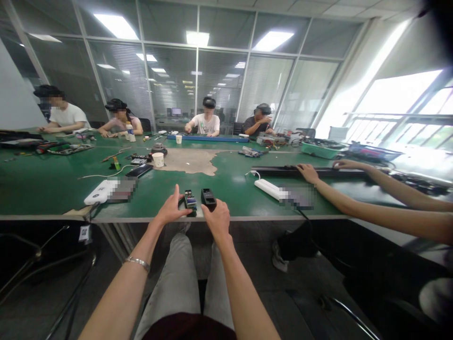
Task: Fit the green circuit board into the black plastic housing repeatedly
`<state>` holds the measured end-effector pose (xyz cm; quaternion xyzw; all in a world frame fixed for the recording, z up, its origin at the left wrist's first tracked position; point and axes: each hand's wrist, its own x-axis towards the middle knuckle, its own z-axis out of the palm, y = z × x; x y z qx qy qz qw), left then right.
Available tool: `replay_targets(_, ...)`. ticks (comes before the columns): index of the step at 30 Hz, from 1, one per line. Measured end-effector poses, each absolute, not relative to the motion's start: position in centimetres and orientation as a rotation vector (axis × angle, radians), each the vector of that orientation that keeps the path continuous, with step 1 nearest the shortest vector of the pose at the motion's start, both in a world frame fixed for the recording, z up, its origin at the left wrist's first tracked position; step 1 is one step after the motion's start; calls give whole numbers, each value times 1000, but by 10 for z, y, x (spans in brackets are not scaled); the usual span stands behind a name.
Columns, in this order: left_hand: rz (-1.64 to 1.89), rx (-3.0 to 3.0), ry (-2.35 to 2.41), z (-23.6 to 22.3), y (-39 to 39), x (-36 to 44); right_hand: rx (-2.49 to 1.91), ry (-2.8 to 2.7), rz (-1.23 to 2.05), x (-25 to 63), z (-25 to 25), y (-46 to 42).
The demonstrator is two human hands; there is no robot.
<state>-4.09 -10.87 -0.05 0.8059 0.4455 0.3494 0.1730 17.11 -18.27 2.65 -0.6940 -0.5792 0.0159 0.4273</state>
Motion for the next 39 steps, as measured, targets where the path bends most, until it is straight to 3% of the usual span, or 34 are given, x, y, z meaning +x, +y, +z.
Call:
replay_targets(11, 1006, 2266, 1264, -1, -109, -42, -1740, -1428, 37, 171, 27, -187)
replay_targets(22, 989, 2336, 1228, -1, -109, -42, -1657, -1463, 38, 124, 75, -179)
replay_targets(39, 1038, 2394, 1289, -7, -103, -42, -1807, -1522, 44, 104, 57, -178)
